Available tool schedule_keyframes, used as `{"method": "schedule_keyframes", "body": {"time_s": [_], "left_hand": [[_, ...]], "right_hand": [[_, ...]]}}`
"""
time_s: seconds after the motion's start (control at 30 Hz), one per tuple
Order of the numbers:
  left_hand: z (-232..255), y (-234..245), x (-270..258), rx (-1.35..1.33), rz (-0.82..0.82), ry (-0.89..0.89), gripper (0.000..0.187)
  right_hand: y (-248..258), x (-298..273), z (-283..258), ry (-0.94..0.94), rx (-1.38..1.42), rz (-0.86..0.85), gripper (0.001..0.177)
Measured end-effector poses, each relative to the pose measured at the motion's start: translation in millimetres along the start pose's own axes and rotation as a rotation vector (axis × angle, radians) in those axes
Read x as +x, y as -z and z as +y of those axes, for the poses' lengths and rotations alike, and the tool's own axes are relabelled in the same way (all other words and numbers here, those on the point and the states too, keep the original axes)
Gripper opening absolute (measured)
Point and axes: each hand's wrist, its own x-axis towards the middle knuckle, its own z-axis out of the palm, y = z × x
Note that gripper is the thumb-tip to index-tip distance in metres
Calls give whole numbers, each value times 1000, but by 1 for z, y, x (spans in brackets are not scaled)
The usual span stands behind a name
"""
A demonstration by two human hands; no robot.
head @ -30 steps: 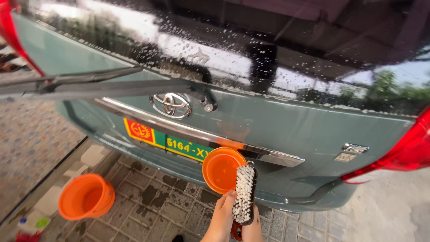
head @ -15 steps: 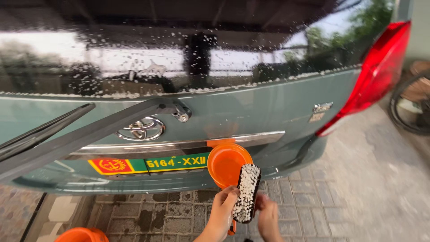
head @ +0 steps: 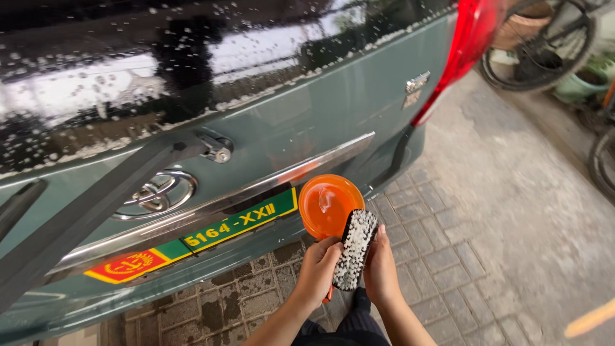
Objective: The person scrubs the rear windshield and tail light of a dark green car using a brush and soapy water from an orange scoop. The person moves the brush in circular and back-and-forth motions to clean the glass and plastic surfaces.
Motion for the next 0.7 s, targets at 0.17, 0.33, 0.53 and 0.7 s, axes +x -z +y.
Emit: {"method": "schedule_keyframes", "body": {"time_s": [0.17,0.33,0.53,0.7], "left_hand": [[0,-7,5,57,-78,-6,31],[1,-26,14,142,-142,-39,29],[3,-52,31,85,-203,99,9],[-6,-74,42,52,-264,60,5]], "right_hand": [[13,-15,14,71,59,104,50],[30,-21,0,58,66,276,49],[47,-22,-58,266,80,308,57],[81,-9,-108,257,107,316,50]]}}
